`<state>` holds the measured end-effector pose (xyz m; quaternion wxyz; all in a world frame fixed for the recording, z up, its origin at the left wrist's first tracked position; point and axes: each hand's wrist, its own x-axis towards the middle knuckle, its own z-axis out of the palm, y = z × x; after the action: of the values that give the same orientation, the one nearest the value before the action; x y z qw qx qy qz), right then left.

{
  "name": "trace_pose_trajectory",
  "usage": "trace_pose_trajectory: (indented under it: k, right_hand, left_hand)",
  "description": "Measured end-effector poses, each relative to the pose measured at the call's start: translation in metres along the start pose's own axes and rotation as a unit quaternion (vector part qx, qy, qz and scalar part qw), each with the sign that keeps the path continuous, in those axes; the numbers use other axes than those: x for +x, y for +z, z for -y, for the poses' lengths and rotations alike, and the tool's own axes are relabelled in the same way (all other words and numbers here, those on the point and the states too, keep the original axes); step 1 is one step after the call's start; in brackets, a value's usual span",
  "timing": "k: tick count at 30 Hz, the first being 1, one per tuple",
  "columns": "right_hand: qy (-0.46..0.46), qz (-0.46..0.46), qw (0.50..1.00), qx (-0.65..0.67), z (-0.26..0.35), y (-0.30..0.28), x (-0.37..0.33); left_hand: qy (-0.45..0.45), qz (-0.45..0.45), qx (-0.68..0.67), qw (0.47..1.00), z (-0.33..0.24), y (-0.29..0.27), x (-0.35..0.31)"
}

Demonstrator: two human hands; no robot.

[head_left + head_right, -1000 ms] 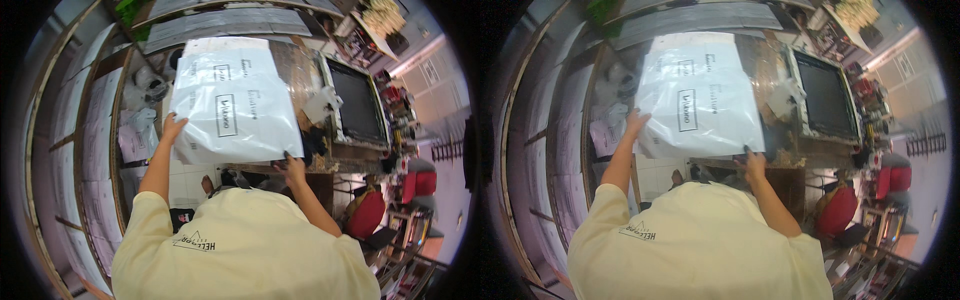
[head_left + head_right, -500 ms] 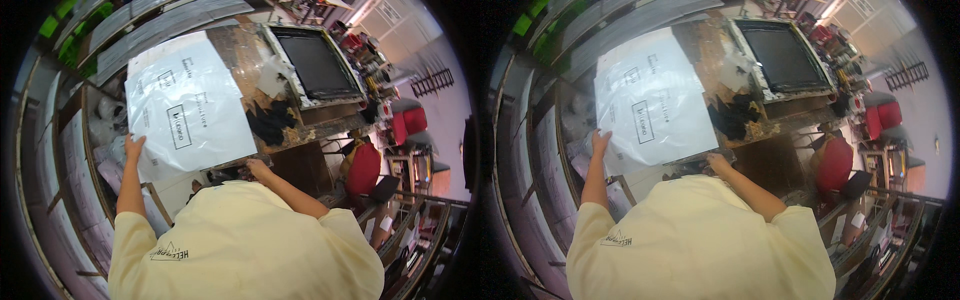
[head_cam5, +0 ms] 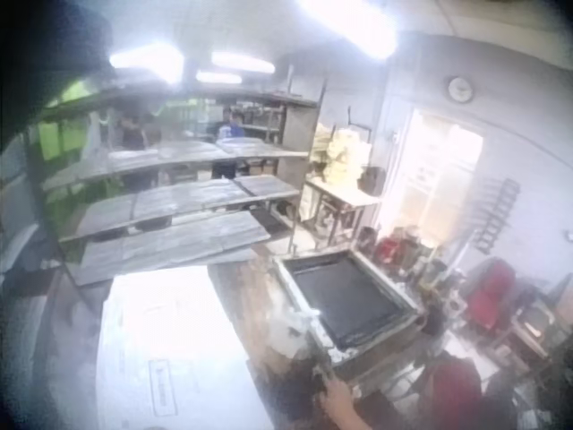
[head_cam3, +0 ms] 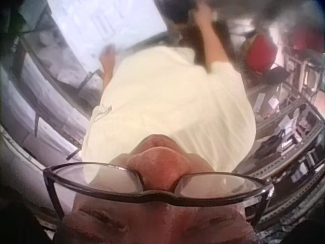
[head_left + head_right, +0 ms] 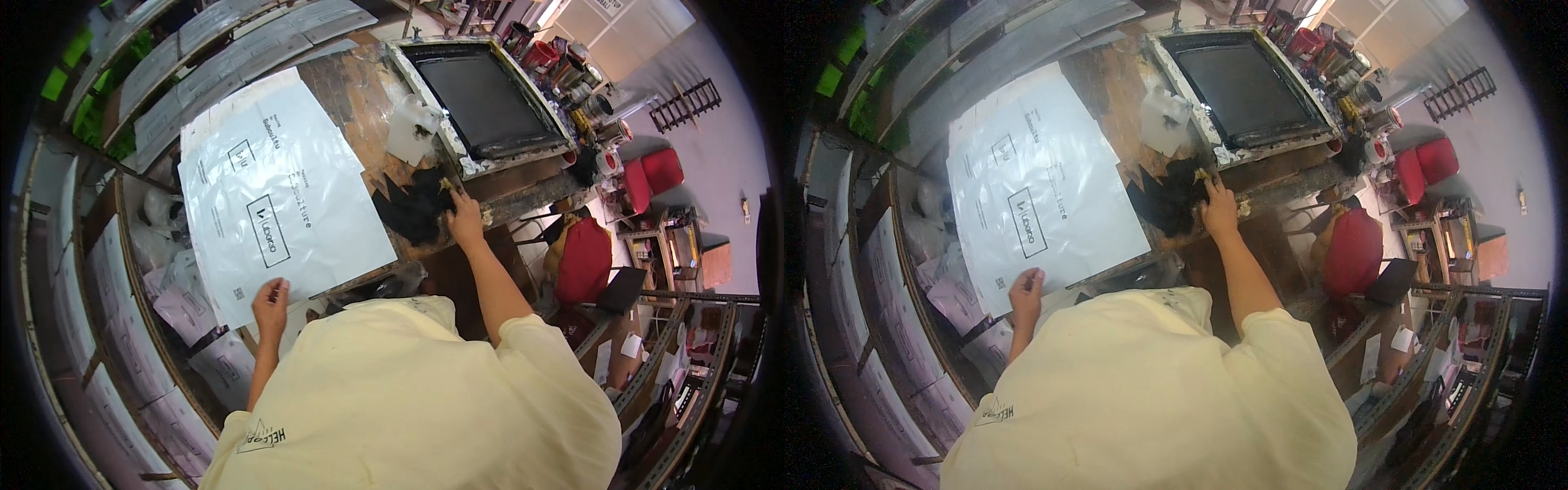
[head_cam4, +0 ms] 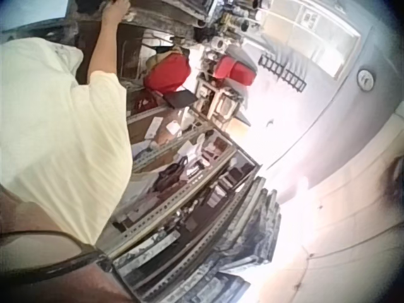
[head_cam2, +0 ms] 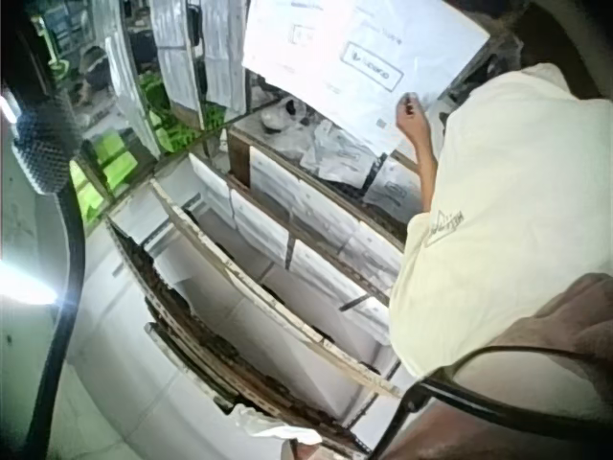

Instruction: The person performs screen printing on white plastic mailers, then gathers several black shirts from a bag, organizes them on a shelf, and cleans the workspace.

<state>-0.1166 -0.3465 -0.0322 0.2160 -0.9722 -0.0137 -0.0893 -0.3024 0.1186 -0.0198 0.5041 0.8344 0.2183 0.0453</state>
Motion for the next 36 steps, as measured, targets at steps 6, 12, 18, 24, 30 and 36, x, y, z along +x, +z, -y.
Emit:
trace_pose_trajectory:
  k: [6,12,18,24,30,36]
  right_hand:
    - [0.044,0.003,0.999,-0.018,-0.026,0.01,0.013]
    - [0.037,-0.044,0.987,0.153,0.018,-0.065,0.006]
    - [-0.026,-0.11,0.962,0.249,0.103,-0.134,-0.001]
    - [-0.086,0.044,0.946,0.309,0.164,-0.156,-0.013]
    - [0.036,0.088,0.855,0.509,0.171,-0.124,-0.043]
    - [0.111,0.16,0.721,0.665,0.162,-0.1,-0.058]
  left_hand:
    - [0.04,0.161,0.057,0.984,-0.06,0.003,-0.022]
    - [0.063,0.15,-0.003,0.987,-0.067,0.002,-0.029]
    - [0.162,0.265,-0.052,0.949,-0.17,0.02,-0.015]
    - [0.27,0.21,-0.215,0.915,-0.237,0.078,-0.012]
    - [0.259,0.207,-0.122,0.935,-0.245,0.096,-0.013]
    - [0.103,0.21,-0.267,0.935,-0.231,0.102,-0.003]
